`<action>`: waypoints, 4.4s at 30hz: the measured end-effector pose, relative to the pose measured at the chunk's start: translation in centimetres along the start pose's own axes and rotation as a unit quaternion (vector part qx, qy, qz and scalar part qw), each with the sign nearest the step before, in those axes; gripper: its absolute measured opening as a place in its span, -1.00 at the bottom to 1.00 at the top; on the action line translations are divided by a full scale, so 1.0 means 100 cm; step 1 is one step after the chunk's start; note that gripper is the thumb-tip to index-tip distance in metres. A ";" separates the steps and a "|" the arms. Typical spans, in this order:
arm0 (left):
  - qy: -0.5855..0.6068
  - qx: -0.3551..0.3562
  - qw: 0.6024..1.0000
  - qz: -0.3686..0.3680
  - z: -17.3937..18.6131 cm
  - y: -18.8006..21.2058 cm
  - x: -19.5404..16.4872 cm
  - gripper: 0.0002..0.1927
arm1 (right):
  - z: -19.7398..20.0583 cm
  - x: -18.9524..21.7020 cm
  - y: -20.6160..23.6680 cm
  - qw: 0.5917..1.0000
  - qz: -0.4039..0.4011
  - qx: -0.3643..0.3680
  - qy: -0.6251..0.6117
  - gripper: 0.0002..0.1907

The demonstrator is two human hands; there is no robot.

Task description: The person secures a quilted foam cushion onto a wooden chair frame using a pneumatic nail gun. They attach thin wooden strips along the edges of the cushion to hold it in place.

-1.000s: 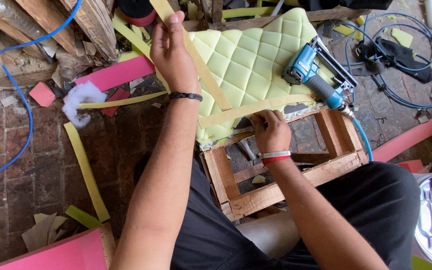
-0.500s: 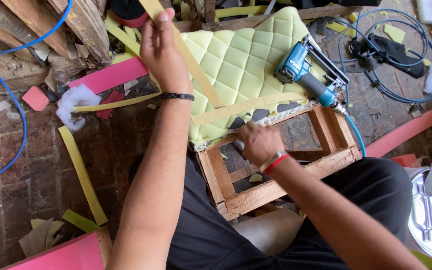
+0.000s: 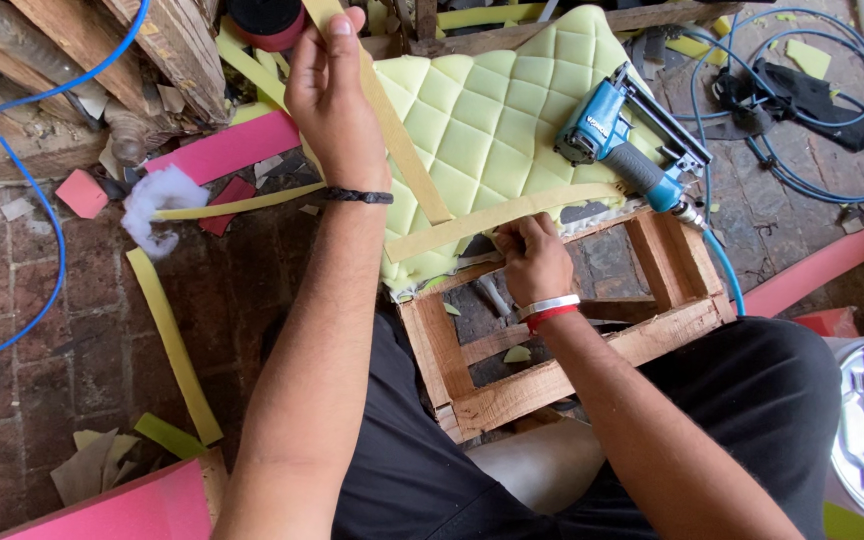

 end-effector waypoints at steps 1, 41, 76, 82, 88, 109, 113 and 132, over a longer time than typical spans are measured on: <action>0.005 0.004 1.000 0.001 -0.001 0.000 0.000 -0.68 | -0.001 -0.001 0.001 0.999 -0.012 0.022 -0.028 -0.90; -0.198 0.371 0.871 0.255 -0.186 0.260 -0.046 -0.77 | 0.162 -0.152 0.005 0.886 -0.193 0.182 -0.381 -0.70; -0.520 0.475 0.696 0.140 -0.197 0.233 0.025 -0.77 | 0.152 -0.158 -0.027 0.990 -0.074 0.101 -0.067 -0.62; -0.513 0.471 0.707 0.126 -0.195 0.240 0.027 -0.81 | 0.189 -0.182 -0.020 0.981 0.008 0.193 0.002 -0.39; -0.528 0.477 0.690 0.134 -0.199 0.243 0.020 -0.82 | 0.228 -0.197 0.011 0.922 0.221 0.248 0.198 -0.03; -0.530 0.508 0.648 0.204 -0.206 0.214 0.030 -0.86 | 0.167 -0.061 -0.185 0.962 0.076 0.060 0.257 0.03; -0.519 0.488 0.677 0.184 -0.201 0.211 0.029 -0.86 | 0.200 -0.057 -0.192 0.943 -0.058 0.171 0.281 -0.19; -0.503 0.521 0.650 0.229 -0.192 0.195 0.037 -0.87 | 0.222 -0.094 -0.173 0.950 -0.056 0.180 0.247 -0.57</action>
Point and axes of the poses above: each hand's wrist, its own y-axis away from the middle knuckle, its own z-axis out of the back of the hand, x = y × z, the point moved 2 cm from there along -y, towards the middle knuckle, and after that the axes turned 12 degrees about -z, right-handed, at the moved point
